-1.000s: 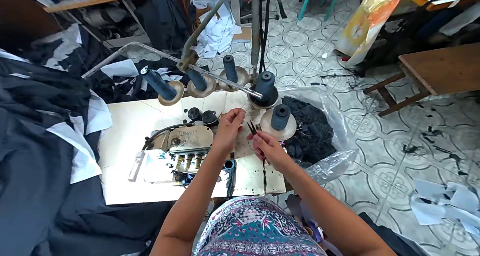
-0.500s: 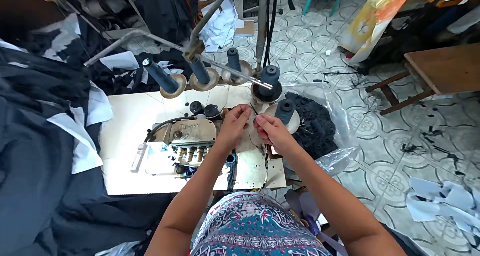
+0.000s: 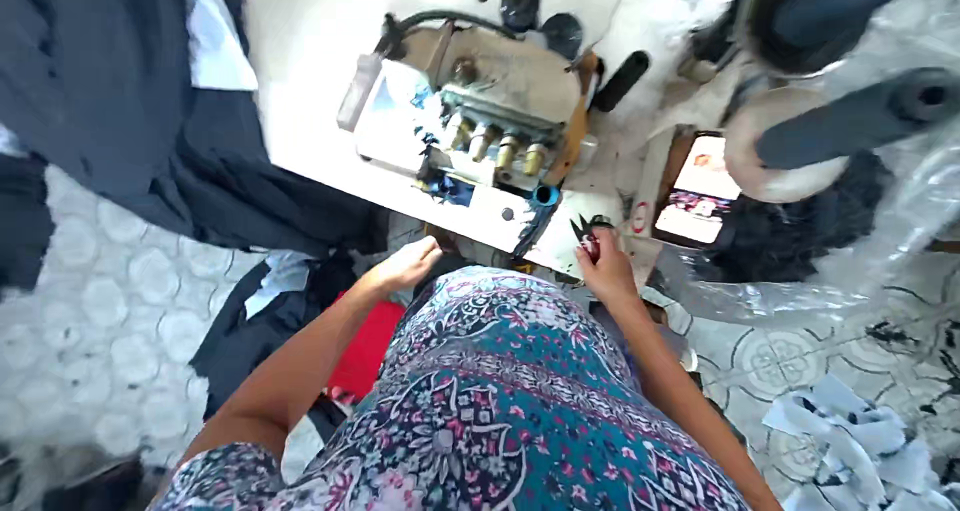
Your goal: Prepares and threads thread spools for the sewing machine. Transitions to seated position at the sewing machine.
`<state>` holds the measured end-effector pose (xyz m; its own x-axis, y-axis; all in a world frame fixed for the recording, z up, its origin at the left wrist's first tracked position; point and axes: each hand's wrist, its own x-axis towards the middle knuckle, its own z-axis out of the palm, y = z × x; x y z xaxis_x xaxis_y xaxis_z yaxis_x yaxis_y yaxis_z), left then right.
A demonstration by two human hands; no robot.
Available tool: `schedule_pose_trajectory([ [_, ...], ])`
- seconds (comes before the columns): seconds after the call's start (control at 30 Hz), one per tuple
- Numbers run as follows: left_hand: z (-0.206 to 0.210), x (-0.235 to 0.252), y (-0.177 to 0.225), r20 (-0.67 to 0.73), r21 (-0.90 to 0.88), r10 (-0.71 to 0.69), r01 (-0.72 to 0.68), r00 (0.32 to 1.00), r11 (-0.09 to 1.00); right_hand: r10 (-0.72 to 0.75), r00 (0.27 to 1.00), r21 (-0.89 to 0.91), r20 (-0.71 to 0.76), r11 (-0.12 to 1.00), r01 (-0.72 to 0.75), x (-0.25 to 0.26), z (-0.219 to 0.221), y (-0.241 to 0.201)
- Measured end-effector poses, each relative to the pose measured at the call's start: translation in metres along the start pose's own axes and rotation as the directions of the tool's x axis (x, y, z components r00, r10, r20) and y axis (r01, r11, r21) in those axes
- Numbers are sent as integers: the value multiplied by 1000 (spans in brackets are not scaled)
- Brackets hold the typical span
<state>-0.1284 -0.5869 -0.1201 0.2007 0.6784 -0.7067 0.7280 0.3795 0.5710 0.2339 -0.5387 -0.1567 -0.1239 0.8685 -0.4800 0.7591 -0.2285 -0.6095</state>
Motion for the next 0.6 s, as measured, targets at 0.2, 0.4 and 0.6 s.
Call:
schedule_pose_trajectory([
  [0.2, -70, -3, -148, -241, 123, -317, 353, 917, 927, 8, 986, -170, -169, 985, -37, 22, 37, -3],
  [0.4, -140, 8, -211, 26, 186, -234, 226, 972, 956, 124, 932, -219, -339, 954, -207, 21, 63, -29],
  [0.6, -218, 7, -189, 16, 100, 227, -227, 974, 969, 303, 812, -193, -500, 874, -445, 30, 92, -70],
])
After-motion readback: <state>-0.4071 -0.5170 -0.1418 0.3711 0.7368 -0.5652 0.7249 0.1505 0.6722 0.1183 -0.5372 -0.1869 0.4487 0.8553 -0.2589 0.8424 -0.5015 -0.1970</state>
